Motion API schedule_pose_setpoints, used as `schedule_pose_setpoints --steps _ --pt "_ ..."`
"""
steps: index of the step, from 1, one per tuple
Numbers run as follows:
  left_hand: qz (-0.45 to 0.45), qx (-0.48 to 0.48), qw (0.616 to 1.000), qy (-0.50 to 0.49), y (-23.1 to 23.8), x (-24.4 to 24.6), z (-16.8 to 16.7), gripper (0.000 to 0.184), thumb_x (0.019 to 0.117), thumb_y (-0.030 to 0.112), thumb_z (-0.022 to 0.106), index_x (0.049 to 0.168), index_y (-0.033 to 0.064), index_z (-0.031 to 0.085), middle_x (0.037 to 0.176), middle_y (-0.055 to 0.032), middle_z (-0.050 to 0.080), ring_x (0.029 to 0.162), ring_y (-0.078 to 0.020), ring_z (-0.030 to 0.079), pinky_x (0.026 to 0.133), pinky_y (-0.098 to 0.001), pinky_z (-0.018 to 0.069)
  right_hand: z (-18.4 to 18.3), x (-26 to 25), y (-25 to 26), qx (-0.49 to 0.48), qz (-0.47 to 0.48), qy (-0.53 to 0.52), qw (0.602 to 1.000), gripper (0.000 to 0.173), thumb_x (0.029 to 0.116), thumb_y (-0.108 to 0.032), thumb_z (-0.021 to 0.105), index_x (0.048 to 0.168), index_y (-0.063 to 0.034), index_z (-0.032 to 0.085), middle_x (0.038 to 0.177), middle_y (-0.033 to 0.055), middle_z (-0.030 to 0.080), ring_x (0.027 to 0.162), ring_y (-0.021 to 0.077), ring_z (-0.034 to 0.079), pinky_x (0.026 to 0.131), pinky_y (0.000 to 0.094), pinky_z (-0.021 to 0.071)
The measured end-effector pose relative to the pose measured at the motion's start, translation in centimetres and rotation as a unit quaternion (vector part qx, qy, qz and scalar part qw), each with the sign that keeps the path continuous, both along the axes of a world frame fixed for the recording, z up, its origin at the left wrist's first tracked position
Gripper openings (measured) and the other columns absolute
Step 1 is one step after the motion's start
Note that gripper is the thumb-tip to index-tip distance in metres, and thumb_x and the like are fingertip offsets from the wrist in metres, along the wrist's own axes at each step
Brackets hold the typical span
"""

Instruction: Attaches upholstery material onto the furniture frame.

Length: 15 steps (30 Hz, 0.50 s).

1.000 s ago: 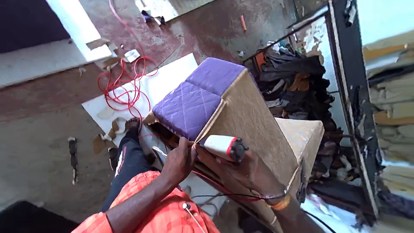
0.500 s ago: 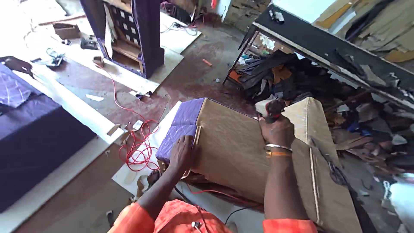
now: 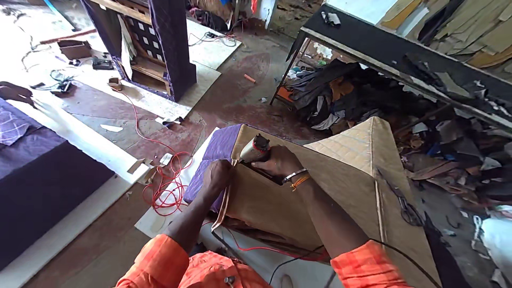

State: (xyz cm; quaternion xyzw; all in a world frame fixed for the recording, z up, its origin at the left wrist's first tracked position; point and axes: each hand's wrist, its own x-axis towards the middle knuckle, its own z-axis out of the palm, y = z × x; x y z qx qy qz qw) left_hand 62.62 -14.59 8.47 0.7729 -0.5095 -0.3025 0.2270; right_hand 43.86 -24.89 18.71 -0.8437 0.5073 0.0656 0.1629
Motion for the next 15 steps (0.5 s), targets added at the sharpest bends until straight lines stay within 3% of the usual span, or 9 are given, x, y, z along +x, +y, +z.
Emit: schedule_pose_setpoints --steps 15 --pt "0.019 -0.039 0.996 0.082 0.0 0.9 -1.8 0.019 0.0969 0.034 0.066 0.099 0.0195 0.078 0.094 -0.0046 0.076 0.093 -0.0259 0.072 0.084 -0.0588 0.0551 -1.0 1.5 0.9 -0.024 0.02 0.051 0.998 0.058 0.0827 -0.067 0.07 0.092 -0.0101 0.072 0.093 0.0143 0.072 0.092 0.0355 0.071 0.074 0.0619 0.054"
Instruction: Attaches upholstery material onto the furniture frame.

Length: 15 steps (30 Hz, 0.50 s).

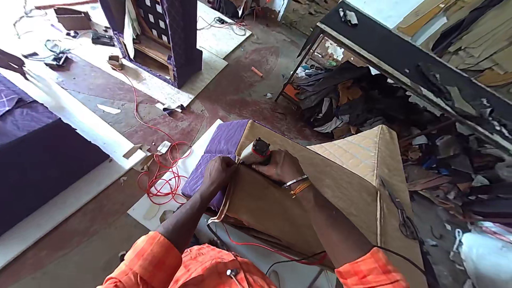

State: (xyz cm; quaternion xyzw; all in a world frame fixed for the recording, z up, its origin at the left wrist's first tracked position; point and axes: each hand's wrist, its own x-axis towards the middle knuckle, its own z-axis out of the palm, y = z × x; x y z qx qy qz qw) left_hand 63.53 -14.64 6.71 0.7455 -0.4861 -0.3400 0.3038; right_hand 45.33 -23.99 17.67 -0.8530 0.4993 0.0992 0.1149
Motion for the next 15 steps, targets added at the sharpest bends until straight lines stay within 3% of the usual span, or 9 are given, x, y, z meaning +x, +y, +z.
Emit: schedule_pose_setpoints --steps 4,9,15 --pt "0.001 -0.003 1.0 0.0 -0.1 0.1 0.1 0.019 0.097 0.034 0.067 0.1 0.0191 0.078 0.095 -0.0059 0.076 0.094 -0.0272 0.072 0.085 -0.0601 0.0551 -0.1 0.6 -0.1 0.013 0.008 0.017 1.0 0.054 0.0846 -0.064 0.07 0.091 -0.0099 0.072 0.092 0.0146 0.072 0.091 0.0358 0.07 0.073 0.0626 0.0539" --pt "-0.015 0.018 0.996 -0.082 1.7 -1.7 1.9 0.027 0.0983 0.036 0.065 0.107 0.0121 0.074 0.103 -0.0111 0.072 0.099 -0.0312 0.07 0.086 -0.0579 0.056 0.0 0.0 -0.8 0.024 0.046 -0.01 0.999 0.052 0.0837 -0.063 0.072 0.092 -0.0111 0.072 0.093 0.0124 0.072 0.092 0.0326 0.071 0.076 0.061 0.0555" --pt "0.006 0.057 0.994 -0.098 5.1 -3.6 2.2 0.027 0.0991 0.036 0.062 0.112 0.0138 0.071 0.107 -0.0108 0.07 0.099 -0.031 0.069 0.082 -0.055 0.0572 -0.2 -0.4 0.9 0.039 0.07 -0.003 0.997 0.048 0.0839 -0.061 0.073 0.088 -0.0125 0.072 0.087 0.0111 0.072 0.086 0.0317 0.071 0.072 0.0599 0.0554"
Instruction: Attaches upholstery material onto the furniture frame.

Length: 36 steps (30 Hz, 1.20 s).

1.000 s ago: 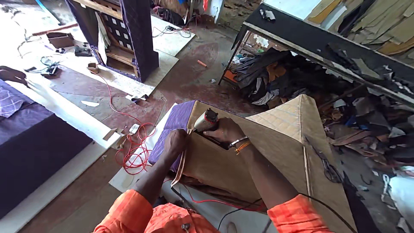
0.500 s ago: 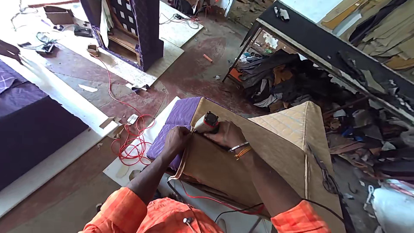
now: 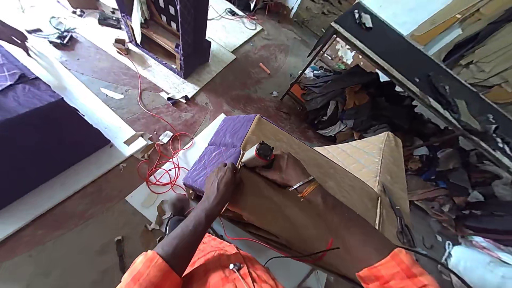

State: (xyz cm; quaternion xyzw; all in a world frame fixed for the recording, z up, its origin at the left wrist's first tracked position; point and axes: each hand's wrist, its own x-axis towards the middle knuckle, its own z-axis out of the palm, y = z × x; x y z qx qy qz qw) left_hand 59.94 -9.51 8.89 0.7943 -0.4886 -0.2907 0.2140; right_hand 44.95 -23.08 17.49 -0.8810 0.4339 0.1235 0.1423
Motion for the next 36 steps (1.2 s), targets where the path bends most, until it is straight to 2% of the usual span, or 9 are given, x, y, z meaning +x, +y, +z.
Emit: schedule_pose_setpoints --steps 6,10,13,15,17,20,27,32,36 --pt "0.003 -0.002 1.0 -0.001 1.4 -0.9 0.1 0.028 0.099 0.031 0.059 0.117 0.0119 0.067 0.111 -0.0132 0.067 0.097 -0.0314 0.069 0.08 -0.0525 0.0581 -0.3 -0.6 -0.1 0.011 0.037 -0.018 0.999 0.047 0.082 -0.062 0.074 0.089 -0.0161 0.072 0.087 0.0069 0.072 0.086 0.0272 0.072 0.073 0.0583 0.0571" --pt "0.013 0.018 1.0 0.005 2.2 -1.4 0.2 0.028 0.0999 0.031 0.057 0.116 0.0107 0.066 0.112 -0.0138 0.065 0.099 -0.0312 0.068 0.081 -0.0512 0.0585 -0.1 -0.5 1.5 0.009 0.025 0.016 1.0 0.046 0.0836 -0.059 0.075 0.095 -0.0144 0.072 0.089 0.0093 0.073 0.087 0.0303 0.072 0.073 0.0587 0.0572" --pt "0.006 0.005 1.0 0.007 2.7 -1.3 0.3 0.027 0.0985 0.028 0.059 0.118 0.0099 0.065 0.112 -0.0138 0.065 0.1 -0.0307 0.068 0.081 -0.0505 0.0585 0.4 -0.8 2.2 0.01 0.033 -0.012 0.999 0.041 0.0856 -0.053 0.077 0.096 -0.0138 0.073 0.086 0.0101 0.073 0.082 0.0314 0.072 0.068 0.0598 0.0555" --pt "0.009 0.008 1.0 0.006 3.5 -1.4 0.5 0.032 0.0984 0.028 0.058 0.123 0.0087 0.061 0.115 -0.0135 0.064 0.102 -0.0299 0.068 0.083 -0.0499 0.0586 0.5 -0.9 2.5 0.018 0.04 -0.015 0.999 0.04 0.0851 -0.055 0.076 0.096 -0.016 0.073 0.086 0.0079 0.073 0.081 0.0288 0.072 0.069 0.059 0.0569" --pt "0.026 -0.002 1.0 0.014 4.2 -1.6 0.4 0.042 0.0992 0.027 0.057 0.136 0.0077 0.054 0.119 -0.0145 0.065 0.104 -0.0312 0.069 0.085 -0.0519 0.0584 0.4 -0.7 3.1 0.03 0.04 0.0 0.999 0.04 0.0851 -0.056 0.076 0.097 -0.0178 0.073 0.087 0.0068 0.074 0.083 0.0272 0.072 0.071 0.0584 0.0575" --pt "0.037 -0.058 0.998 0.001 5.0 -2.3 -0.6 0.046 0.0999 0.022 0.056 0.143 0.0076 0.047 0.115 -0.0147 0.066 0.1 -0.0316 0.069 0.082 -0.0508 0.0589 -0.2 -1.1 4.0 0.024 0.039 0.001 0.999 0.036 0.0862 -0.054 0.076 0.096 -0.0186 0.073 0.085 0.0058 0.073 0.081 0.0269 0.072 0.068 0.0577 0.0566" --pt "0.059 -0.085 0.994 0.036 7.4 -3.0 -1.7 0.044 0.0969 0.022 0.06 0.137 0.0062 0.052 0.117 -0.0135 0.066 0.105 -0.029 0.067 0.089 -0.0472 0.0572 0.2 -1.3 6.0 0.043 0.036 0.029 0.998 0.04 0.0853 -0.057 0.075 0.099 -0.0193 0.073 0.089 0.0053 0.074 0.086 0.0252 0.072 0.074 0.0559 0.0576" --pt "0.077 -0.156 0.984 0.041 8.7 -3.4 -3.3 0.046 0.0917 0.022 0.067 0.13 0.0018 0.053 0.101 -0.0143 0.067 0.09 -0.0291 0.069 0.08 -0.0485 0.0587 0.2 -1.8 6.6 0.056 0.049 0.013 0.997 0.04 0.0861 -0.055 0.075 0.104 -0.019 0.073 0.09 0.0056 0.074 0.086 0.0244 0.072 0.074 0.0544 0.058" --pt "0.096 -0.205 0.973 0.045 9.2 -3.6 -4.9 0.042 0.0914 0.023 0.068 0.123 0.0 0.053 0.089 -0.0119 0.065 0.081 -0.0274 0.067 0.075 -0.0468 0.0589 -0.3 -2.1 7.5 0.05 0.038 0.025 0.998 0.04 0.0853 -0.057 0.075 0.098 -0.0193 0.072 0.086 0.0048 0.073 0.083 0.0244 0.072 0.072 0.0544 0.0572"
